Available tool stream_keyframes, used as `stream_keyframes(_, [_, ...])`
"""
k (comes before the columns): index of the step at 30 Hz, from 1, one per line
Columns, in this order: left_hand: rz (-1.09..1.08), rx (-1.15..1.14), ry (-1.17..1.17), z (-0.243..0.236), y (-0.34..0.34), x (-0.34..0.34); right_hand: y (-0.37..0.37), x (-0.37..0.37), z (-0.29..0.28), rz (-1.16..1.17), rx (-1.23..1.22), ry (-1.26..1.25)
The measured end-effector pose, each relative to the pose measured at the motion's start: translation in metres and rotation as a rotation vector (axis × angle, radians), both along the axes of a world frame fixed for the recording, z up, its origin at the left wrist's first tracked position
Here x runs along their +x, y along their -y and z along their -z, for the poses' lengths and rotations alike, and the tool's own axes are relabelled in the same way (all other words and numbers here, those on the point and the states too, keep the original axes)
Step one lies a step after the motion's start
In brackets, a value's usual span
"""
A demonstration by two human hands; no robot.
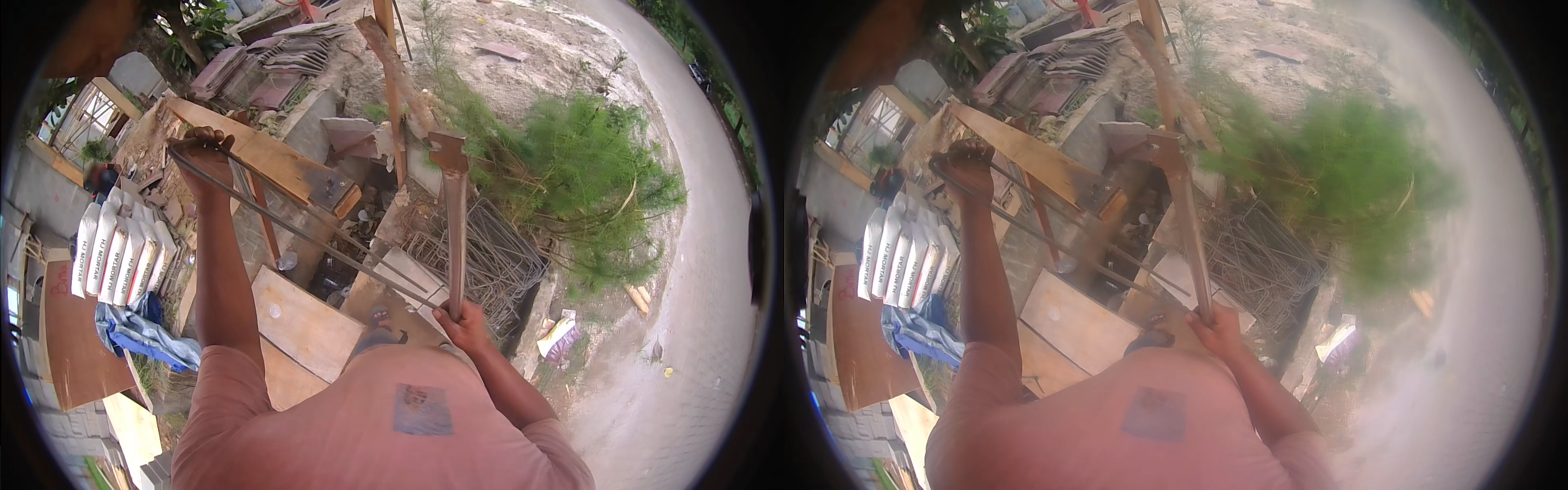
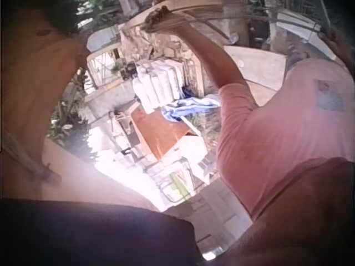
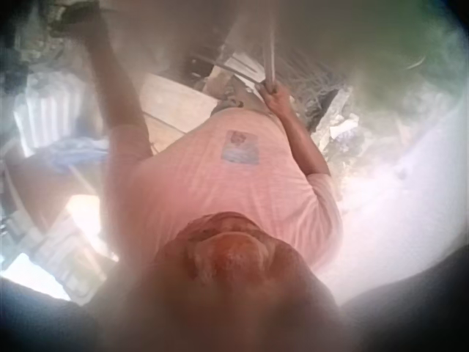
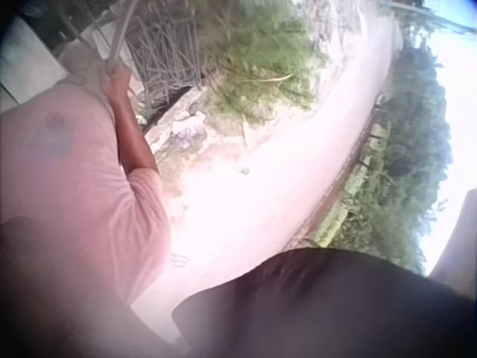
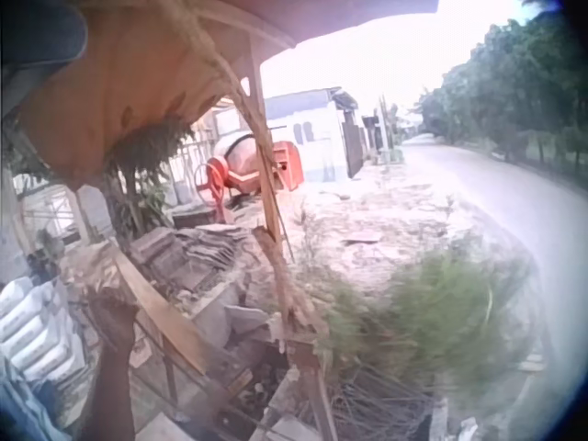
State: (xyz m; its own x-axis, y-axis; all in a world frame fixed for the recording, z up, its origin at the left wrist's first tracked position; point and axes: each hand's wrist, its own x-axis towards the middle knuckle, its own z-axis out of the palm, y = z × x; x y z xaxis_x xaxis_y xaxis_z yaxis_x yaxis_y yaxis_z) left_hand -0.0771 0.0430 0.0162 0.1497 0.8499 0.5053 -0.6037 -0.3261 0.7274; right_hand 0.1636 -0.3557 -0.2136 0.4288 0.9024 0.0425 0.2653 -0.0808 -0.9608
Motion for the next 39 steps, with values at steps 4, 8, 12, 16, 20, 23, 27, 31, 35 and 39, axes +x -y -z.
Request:
stream_keyframes(4, [0.070,0.085,0.151,-0.032,-0.005,-0.008,-0.043,0.001,0.005,0.007,-0.004,0.082])
stream_keyframes(8, [0.074,0.363,0.139,-0.061,-0.022,-0.025,-0.115,0.013,0.009,0.085,0.080,0.243])
stream_keyframes(12, [-0.018,0.713,-0.082,-0.083,-0.027,-0.059,-0.204,0.024,-0.006,0.088,0.096,0.229])
stream_keyframes(16, [-0.279,0.658,-0.341,-0.046,-0.032,-0.099,-0.259,0.019,0.006,-0.007,-0.125,0.052])
stream_keyframes(20, [-0.279,0.603,-0.322,0.007,-0.029,-0.145,-0.247,-0.043,0.097,-0.058,-0.018,0.110])
stream_keyframes(23, [-0.227,0.655,-0.350,0.006,-0.008,-0.138,-0.236,-0.045,0.094,-0.085,-0.065,0.158])
stream_keyframes(27, [-0.246,0.661,-0.354,-0.023,-0.046,-0.103,-0.263,0.010,0.034,-0.032,-0.077,0.226])
stream_keyframes(31, [-0.383,0.829,-0.384,-0.033,-0.065,-0.111,-0.277,0.018,0.004,0.060,0.059,0.346])
stream_keyframes(35, [-0.507,0.964,-0.306,-0.024,-0.051,-0.116,-0.276,0.013,0.016,0.080,0.038,0.287])
stream_keyframes(39, [-0.653,0.942,-0.435,-0.015,-0.036,-0.133,-0.268,0.004,0.016,-0.010,0.039,0.293])
